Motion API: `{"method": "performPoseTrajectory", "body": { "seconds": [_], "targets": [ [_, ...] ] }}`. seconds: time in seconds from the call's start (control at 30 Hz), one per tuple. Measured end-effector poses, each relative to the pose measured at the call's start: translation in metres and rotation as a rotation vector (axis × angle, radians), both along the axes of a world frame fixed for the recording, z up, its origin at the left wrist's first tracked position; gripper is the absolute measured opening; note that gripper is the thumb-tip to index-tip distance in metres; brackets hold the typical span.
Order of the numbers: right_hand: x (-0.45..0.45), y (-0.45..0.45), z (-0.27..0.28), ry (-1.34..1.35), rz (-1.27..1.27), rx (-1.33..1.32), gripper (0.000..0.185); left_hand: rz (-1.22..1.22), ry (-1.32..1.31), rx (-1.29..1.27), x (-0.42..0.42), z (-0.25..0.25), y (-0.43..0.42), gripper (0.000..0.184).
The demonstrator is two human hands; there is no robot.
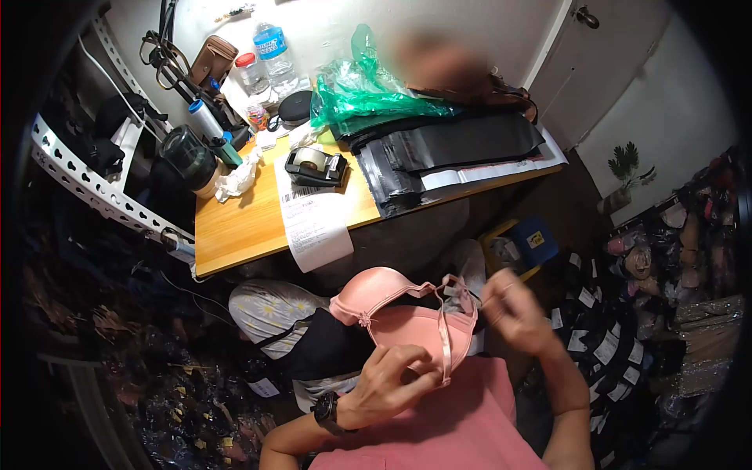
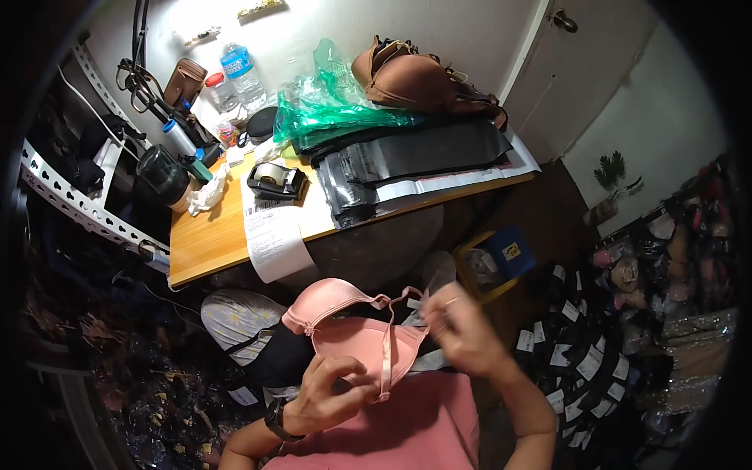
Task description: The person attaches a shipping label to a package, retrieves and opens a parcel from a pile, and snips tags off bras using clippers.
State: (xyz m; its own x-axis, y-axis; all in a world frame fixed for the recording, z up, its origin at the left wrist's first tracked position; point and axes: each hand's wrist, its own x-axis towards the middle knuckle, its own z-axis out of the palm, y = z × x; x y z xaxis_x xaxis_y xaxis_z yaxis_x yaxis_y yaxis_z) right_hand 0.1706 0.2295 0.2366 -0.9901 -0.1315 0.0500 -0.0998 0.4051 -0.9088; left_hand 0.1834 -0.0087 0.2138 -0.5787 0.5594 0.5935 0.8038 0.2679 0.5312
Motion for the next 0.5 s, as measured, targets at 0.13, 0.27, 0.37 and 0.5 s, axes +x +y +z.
{"method": "performPoseTrajectory", "body": {
  "seconds": [0.13,0.27,0.37,0.5],
  "targets": [
    [0.016,0.040,0.013,-0.001,-0.233,0.241,0.022,-0.113,-0.685,0.264,-0.010,0.002,-0.004,0.022],
    [0.016,0.007,0.005,-0.100,0.331,-0.048,0.030,-0.219,-1.373,0.678,-0.030,-0.006,-0.002,0.028],
    [0.016,-0.009,-0.010,-0.370,0.390,-0.297,0.024,0.221,-0.879,0.516,-0.031,-0.007,0.002,0.026],
    [0.016,-0.004,-0.014,-0.605,0.126,-0.650,0.020,-0.329,-1.501,0.695,-0.010,-0.039,-0.055,0.046]
  ]
}}
